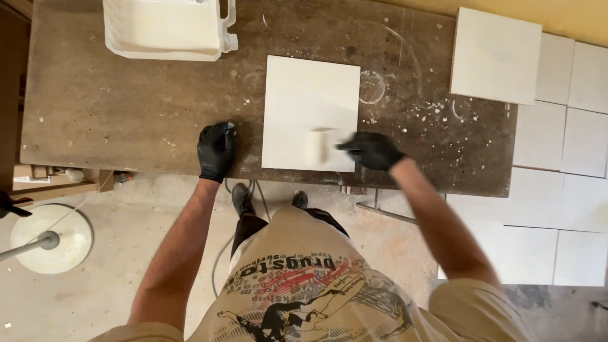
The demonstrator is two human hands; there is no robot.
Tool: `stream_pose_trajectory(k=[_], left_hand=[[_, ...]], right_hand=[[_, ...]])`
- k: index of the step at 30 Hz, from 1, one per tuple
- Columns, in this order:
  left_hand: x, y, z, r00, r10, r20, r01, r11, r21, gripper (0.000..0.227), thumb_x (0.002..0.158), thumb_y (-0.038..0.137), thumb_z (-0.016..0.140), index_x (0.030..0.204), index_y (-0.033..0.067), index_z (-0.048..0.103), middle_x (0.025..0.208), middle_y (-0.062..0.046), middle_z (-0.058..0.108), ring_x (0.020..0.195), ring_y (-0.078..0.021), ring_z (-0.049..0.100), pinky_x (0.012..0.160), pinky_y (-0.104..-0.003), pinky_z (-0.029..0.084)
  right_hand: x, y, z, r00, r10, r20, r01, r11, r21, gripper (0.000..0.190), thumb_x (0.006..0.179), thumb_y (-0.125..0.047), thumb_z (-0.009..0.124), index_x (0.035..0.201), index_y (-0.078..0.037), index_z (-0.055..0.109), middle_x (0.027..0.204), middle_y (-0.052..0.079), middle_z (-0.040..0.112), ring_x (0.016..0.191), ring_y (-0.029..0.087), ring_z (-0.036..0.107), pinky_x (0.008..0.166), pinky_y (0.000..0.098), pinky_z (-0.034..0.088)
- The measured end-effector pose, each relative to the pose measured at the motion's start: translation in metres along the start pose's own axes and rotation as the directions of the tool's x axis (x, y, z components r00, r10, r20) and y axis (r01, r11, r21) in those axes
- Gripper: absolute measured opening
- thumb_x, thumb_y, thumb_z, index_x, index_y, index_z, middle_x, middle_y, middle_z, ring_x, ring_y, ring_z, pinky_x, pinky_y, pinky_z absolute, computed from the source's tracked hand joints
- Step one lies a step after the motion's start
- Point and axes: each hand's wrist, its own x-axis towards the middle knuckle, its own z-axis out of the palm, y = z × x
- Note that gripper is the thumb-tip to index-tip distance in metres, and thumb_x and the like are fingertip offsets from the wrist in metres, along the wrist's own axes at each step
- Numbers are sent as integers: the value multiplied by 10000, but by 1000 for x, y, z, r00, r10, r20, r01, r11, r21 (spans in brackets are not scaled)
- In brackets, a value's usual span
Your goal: The person uses a paint roller to apply white paint to square tiles on a workbench. They repeatedly dip the roller into a paint tray and roll it across the tile surface, then move the painted tile aside and replace it with a new tile to continue the process.
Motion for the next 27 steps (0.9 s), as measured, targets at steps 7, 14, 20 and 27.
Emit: stream_pose_trajectory(k=[7, 14, 20, 27], left_hand=[[6, 2, -1, 1000, 27, -11, -26, 999, 32, 118, 941, 167, 699, 1026, 161, 781, 897, -94, 708, 881, -364, 689, 810, -473, 601], [8, 8, -8, 999, 49, 15, -50, 998, 35, 83, 951, 135, 683, 980, 140, 760, 880, -84, 704, 868, -353, 688, 767, -467, 597], [5, 0, -2, 999, 50, -5, -49, 997, 66, 97, 908, 135, 726, 994, 143, 769, 890, -119, 699, 873, -384, 672, 798, -484, 594], [3, -2, 2, 999, 38, 8, -39, 996, 76, 67, 942, 153, 697, 982, 150, 751, 878, -100, 681, 861, -368, 680, 785, -475, 600]], right_hand=[[3, -2, -42, 995, 73, -63, -69, 995, 66, 234, 942, -271, 715, 1166, -244, 776, 925, 71, 708, 923, 308, 722, 858, 441, 556], [130, -18, 28, 992, -65, -111, 63, 998, -27, 151, 927, -349, 729, 1073, -325, 754, 884, -31, 691, 878, 237, 727, 815, 393, 583], [-28, 71, -58, 991, 131, -41, -133, 989, -64, 135, 896, -260, 751, 983, -156, 752, 845, 76, 659, 846, 342, 707, 783, 441, 555], [104, 4, -44, 995, 94, -14, -86, 956, 281, 117, 966, -224, 687, 967, -136, 765, 816, 49, 643, 774, 254, 640, 867, 411, 537]])
